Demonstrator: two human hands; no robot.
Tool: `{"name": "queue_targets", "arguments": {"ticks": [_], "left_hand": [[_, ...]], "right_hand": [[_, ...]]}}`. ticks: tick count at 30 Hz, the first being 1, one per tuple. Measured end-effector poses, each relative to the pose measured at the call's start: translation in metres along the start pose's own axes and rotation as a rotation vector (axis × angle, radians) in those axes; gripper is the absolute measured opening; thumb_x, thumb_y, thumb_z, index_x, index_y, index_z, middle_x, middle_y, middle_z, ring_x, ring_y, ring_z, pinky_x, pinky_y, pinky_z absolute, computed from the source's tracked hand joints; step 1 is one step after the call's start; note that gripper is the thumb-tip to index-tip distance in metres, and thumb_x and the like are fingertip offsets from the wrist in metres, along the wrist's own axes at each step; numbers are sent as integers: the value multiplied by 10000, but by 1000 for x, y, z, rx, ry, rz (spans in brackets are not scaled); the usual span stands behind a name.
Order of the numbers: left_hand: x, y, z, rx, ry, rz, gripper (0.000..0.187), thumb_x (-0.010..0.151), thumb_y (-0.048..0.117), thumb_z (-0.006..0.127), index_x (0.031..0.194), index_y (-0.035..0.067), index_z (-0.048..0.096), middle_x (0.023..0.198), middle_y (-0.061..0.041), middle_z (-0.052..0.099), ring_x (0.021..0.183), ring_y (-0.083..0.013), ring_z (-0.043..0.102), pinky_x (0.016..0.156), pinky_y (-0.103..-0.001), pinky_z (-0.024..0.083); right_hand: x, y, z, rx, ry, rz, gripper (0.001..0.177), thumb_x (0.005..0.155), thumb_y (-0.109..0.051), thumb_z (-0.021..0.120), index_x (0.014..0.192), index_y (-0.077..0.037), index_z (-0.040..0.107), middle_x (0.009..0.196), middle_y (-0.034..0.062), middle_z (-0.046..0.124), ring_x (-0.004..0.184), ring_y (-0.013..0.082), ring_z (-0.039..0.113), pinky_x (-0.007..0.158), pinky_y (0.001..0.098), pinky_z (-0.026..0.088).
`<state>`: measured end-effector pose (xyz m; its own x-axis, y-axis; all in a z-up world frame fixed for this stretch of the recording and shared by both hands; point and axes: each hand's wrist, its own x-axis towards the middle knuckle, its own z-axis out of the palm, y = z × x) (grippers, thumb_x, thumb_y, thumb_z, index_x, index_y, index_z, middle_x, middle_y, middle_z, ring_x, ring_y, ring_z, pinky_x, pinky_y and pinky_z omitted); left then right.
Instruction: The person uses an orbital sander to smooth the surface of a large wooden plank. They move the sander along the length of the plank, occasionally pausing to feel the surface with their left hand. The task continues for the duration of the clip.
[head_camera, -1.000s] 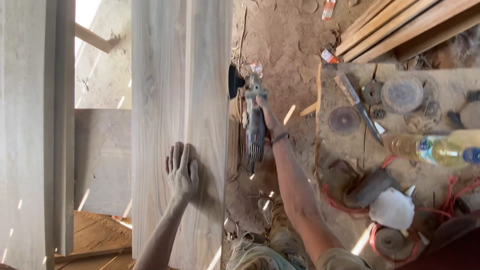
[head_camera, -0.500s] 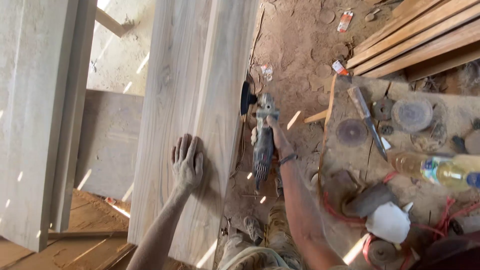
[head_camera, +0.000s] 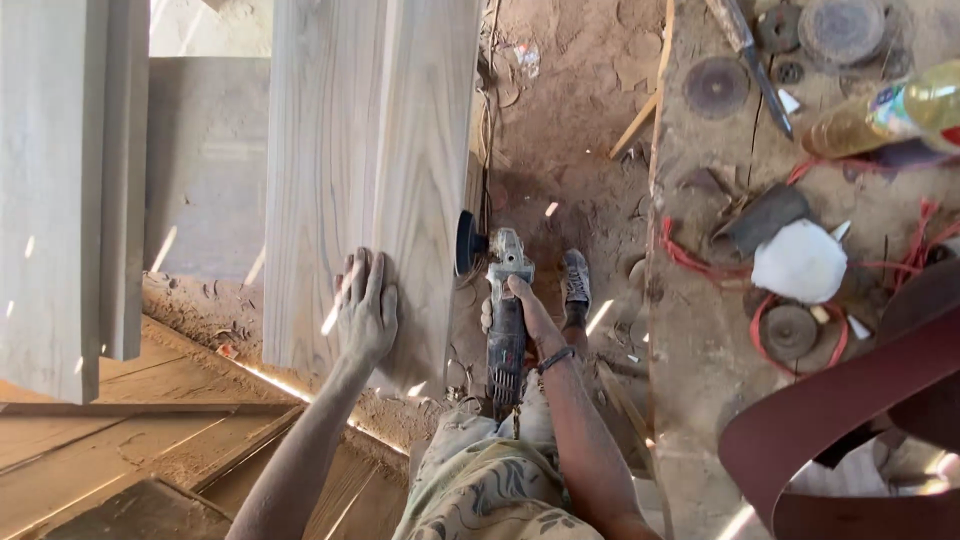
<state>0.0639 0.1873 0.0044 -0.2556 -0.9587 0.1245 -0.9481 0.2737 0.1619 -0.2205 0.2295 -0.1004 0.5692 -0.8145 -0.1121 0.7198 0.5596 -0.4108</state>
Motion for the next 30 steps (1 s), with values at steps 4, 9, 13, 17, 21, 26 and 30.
{"name": "queue_targets", "arguments": {"ticks": [4, 9, 13, 17, 21, 26, 30], "left_hand": [[-8, -3, -1, 8, 57, 31, 574, 996, 339, 572, 1531, 141, 507, 1610, -161, 413, 1502, -336, 358, 1225, -475, 233], [-8, -2, 0, -30, 85, 32, 557, 1003, 341, 569, 1520, 143, 515, 1605, -143, 426, 1501, -312, 370, 1230, -457, 226], [-8, 2, -9, -41, 70, 28, 551, 1012, 351, 540, 1520, 139, 512, 1597, -153, 432, 1499, -318, 373, 1233, -454, 229], [-8, 2, -7, -26, 58, 2, 550, 1018, 379, 518, 1516, 144, 513, 1597, -146, 434, 1499, -309, 376, 1236, -443, 225], [-11, -2, 1, -1, 57, 3, 557, 990, 351, 558, 1498, 123, 531, 1573, -172, 456, 1476, -341, 403, 1222, -469, 253], [-9, -1, -5, 5, 6, -14, 577, 995, 369, 533, 1524, 140, 502, 1591, -159, 431, 1482, -338, 388, 1230, -459, 236], [-8, 3, -8, 0, 8, -19, 576, 993, 352, 519, 1524, 132, 494, 1595, -164, 420, 1487, -344, 383, 1232, -467, 239]], "right_hand": [[-40, 41, 94, -191, 606, 166, 978, 910, -665, 642, 1611, -107, 250, 1654, 247, 133, 1491, 556, 121, 1164, 795, 211], [-76, 98, 48, 174, 720, 265, 602, 861, -597, 770, 1230, -136, 655, 1141, 190, 714, 971, 405, 693, 810, 610, 552], [-38, 38, 51, 79, 208, 93, 737, 1014, -678, 465, 938, 17, 700, 779, 297, 669, 612, 403, 662, 554, 597, 531], [22, -49, 62, -241, 716, 143, 1024, 843, -743, 672, 1575, -88, 379, 1275, 358, 594, 1118, 509, 618, 910, 687, 499], [97, -107, 15, -300, 796, 76, 1104, 768, -784, 738, 1566, -102, 397, 1291, 352, 602, 1165, 444, 618, 981, 638, 499], [127, -181, 7, 125, 559, -68, 544, 787, -592, 790, 862, -56, 731, 744, 187, 731, 617, 321, 720, 588, 468, 618], [114, -160, 1, -238, 772, -42, 661, 729, -711, 818, 1066, -151, 721, 844, 73, 720, 741, 174, 704, 654, 362, 607]]}}
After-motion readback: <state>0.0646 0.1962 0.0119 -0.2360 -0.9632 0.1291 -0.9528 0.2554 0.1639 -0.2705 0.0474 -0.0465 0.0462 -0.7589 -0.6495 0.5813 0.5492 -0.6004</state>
